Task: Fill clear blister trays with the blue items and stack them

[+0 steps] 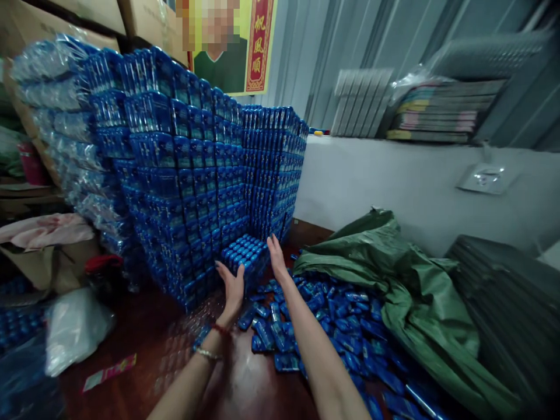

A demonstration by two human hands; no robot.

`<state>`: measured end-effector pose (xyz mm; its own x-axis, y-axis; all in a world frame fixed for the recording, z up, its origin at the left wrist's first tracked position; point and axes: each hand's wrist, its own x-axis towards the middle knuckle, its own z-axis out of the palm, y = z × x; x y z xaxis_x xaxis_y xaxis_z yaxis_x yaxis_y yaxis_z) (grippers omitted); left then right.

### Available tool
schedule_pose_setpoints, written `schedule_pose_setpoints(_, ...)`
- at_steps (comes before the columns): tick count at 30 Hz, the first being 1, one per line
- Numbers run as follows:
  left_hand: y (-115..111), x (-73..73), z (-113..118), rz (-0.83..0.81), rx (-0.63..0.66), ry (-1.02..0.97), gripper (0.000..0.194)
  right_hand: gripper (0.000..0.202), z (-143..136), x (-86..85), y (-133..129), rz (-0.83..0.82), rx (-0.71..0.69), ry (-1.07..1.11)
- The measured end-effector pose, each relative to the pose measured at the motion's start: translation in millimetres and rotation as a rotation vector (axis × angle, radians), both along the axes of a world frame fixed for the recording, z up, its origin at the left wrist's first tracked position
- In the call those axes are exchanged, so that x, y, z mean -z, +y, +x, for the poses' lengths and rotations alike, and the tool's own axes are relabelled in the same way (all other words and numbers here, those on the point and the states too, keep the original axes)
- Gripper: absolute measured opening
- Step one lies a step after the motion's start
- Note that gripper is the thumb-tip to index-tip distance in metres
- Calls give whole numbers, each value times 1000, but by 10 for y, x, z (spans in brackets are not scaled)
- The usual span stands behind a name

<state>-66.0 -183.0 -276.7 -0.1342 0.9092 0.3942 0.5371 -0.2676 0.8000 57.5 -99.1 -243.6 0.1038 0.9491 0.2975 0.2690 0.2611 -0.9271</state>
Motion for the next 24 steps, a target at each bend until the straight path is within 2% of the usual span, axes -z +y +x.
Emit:
schedule_pose_setpoints(3,179,-4,98,94,-182,100,59,74,-60,357,130,-42,-36,-26)
schedule_pose_setpoints(6,279,40,145,248,-139,273,51,70,-108,731,36,-33,-55,-55)
schedule_pose_setpoints(8,347,32,144,331,-129,320,49,63,-97,867,-20,-16,-41,-72)
schedule_pose_setpoints(10,381,33,141,359,-140,296,51,56,-22,928,-38,-5,-11,-94)
schedule_pose_setpoints(12,306,130,153,343,-126,263,54,48,123,966,-32,-7,44,-121)
schedule_pose_setpoints(13,209,241,165,322,-100,252,55,46,216,990,-28,-15,79,-138)
schedule_pose_setpoints(15,-104,614,192,261,5,249,54,41,416,1055,-20,-38,145,-179)
schedule_pose_setpoints(17,-523,1140,203,151,167,301,52,38,603,1134,7,-67,178,-229)
schedule_pose_setpoints(19,-938,1681,178,23,173,328,54,36,751,1200,87,-102,182,-277)
schedule_pose_setpoints(20,-1110,1908,152,-31,187,343,57,36,807,1223,158,-120,184,-298)
schedule_pose_setpoints(22,-1342,2213,92,-120,170,346,63,41,889,1245,372,-161,204,-331)
schedule_pose_setpoints(24,-1414,2319,49,-170,171,357,69,48,937,1254,659,-209,235,-353)
